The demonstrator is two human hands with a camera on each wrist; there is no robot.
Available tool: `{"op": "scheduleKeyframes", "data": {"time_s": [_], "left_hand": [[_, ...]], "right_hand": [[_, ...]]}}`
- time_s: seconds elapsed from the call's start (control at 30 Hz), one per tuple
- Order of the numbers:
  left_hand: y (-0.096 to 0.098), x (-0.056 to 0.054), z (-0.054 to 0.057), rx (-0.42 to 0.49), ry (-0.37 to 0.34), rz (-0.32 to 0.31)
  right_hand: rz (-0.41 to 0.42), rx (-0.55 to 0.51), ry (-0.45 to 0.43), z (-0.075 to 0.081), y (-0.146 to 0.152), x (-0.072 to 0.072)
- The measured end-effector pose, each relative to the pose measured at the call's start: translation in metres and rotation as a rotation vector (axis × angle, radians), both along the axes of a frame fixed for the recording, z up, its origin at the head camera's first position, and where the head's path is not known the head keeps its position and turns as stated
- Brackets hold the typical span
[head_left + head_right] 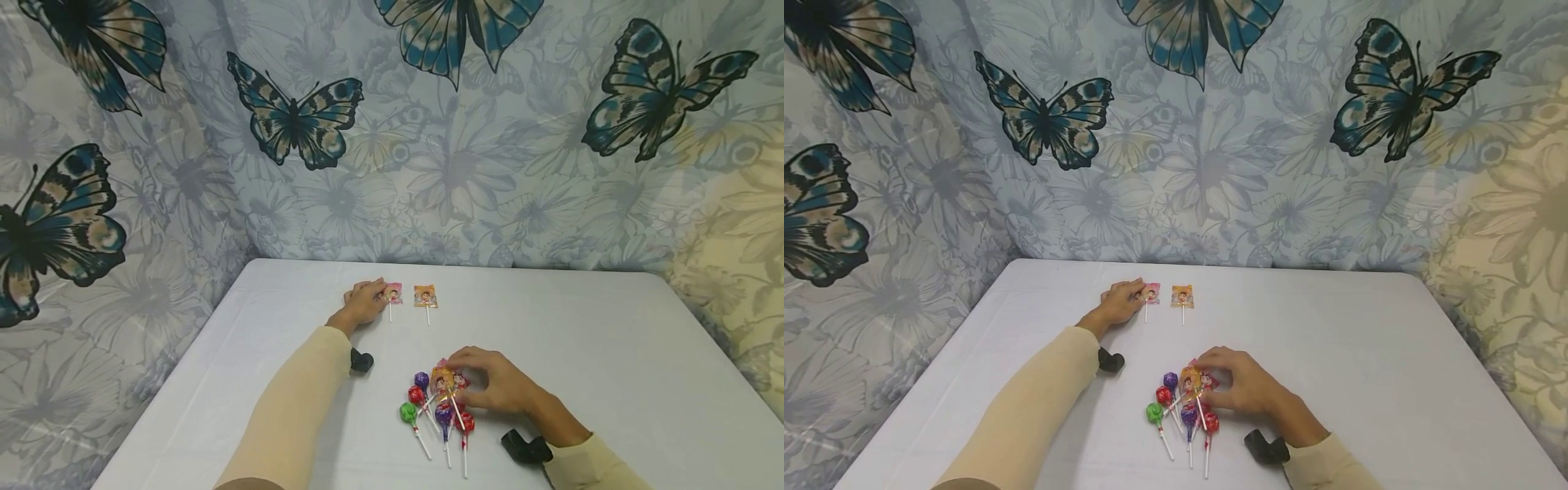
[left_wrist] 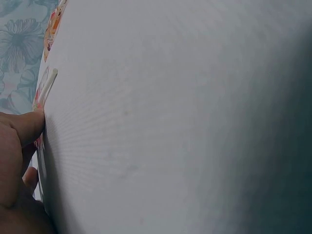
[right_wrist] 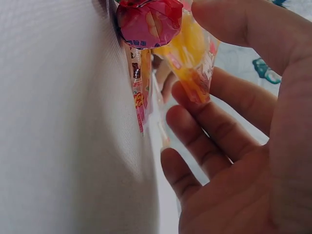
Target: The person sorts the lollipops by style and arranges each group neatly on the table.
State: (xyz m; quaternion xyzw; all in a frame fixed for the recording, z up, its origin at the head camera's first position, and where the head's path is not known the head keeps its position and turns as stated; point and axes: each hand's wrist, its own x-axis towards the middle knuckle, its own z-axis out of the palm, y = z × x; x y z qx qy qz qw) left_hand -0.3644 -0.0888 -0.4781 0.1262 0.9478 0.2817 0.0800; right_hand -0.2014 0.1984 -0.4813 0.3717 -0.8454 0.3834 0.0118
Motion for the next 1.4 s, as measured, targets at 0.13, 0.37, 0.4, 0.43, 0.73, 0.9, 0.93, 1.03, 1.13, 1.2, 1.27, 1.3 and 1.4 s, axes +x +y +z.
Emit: {"op": "scheduleKeyframes", "data": {"time_s": [0.13, 0.37, 0.4, 0.43, 0.73, 0.9, 0.93, 1.03, 1.13, 1.2, 1.27, 1.3, 1.4], "left_hand": [[-0.001, 0.000, 0.001, 0.004, 0.002, 0.002], [0.000, 0.001, 0.000, 0.015, 0.013, -0.007], [0.000, 0.001, -0.001, 0.016, 0.014, -0.009], [0.000, 0.001, 0.000, 0.018, 0.014, -0.010], [0.000, 0.000, -0.002, 0.027, 0.009, -0.016], [0.000, 0.001, -0.001, 0.021, 0.006, -0.018], [0.000, 0.001, 0.000, 0.021, 0.007, -0.017], [0.000, 0.000, 0.000, 0.026, 0.012, -0.014], [0.000, 0.000, -0.001, 0.026, 0.021, -0.013], [0.000, 0.001, -0.003, 0.024, 0.027, -0.012], [0.000, 0.001, -0.004, 0.020, 0.030, -0.011], [0.000, 0.001, -0.004, 0.018, 0.032, -0.010], [0.000, 0.000, -0.005, 0.014, 0.025, -0.008]], "right_hand": [[-0.026, 0.002, 0.002, 0.001, 0.000, -0.001], [-0.050, -0.027, 0.081, 0.003, 0.003, -0.002], [-0.057, -0.033, 0.097, 0.004, 0.004, -0.002], [-0.070, -0.035, 0.115, 0.005, 0.005, -0.002], [-0.146, -0.073, 0.202, 0.017, 0.015, -0.009], [-0.163, -0.081, 0.270, 0.026, 0.022, -0.017], [-0.168, -0.082, 0.279, 0.028, 0.024, -0.019], [-0.185, -0.088, 0.291, 0.032, 0.027, -0.026], [-0.197, -0.109, 0.297, 0.033, 0.030, -0.032], [-0.201, -0.130, 0.299, 0.033, 0.032, -0.036], [-0.211, -0.144, 0.299, 0.033, 0.033, -0.040], [-0.218, -0.147, 0.299, 0.033, 0.033, -0.042], [-0.247, -0.141, 0.298, 0.035, 0.033, -0.048]]}}
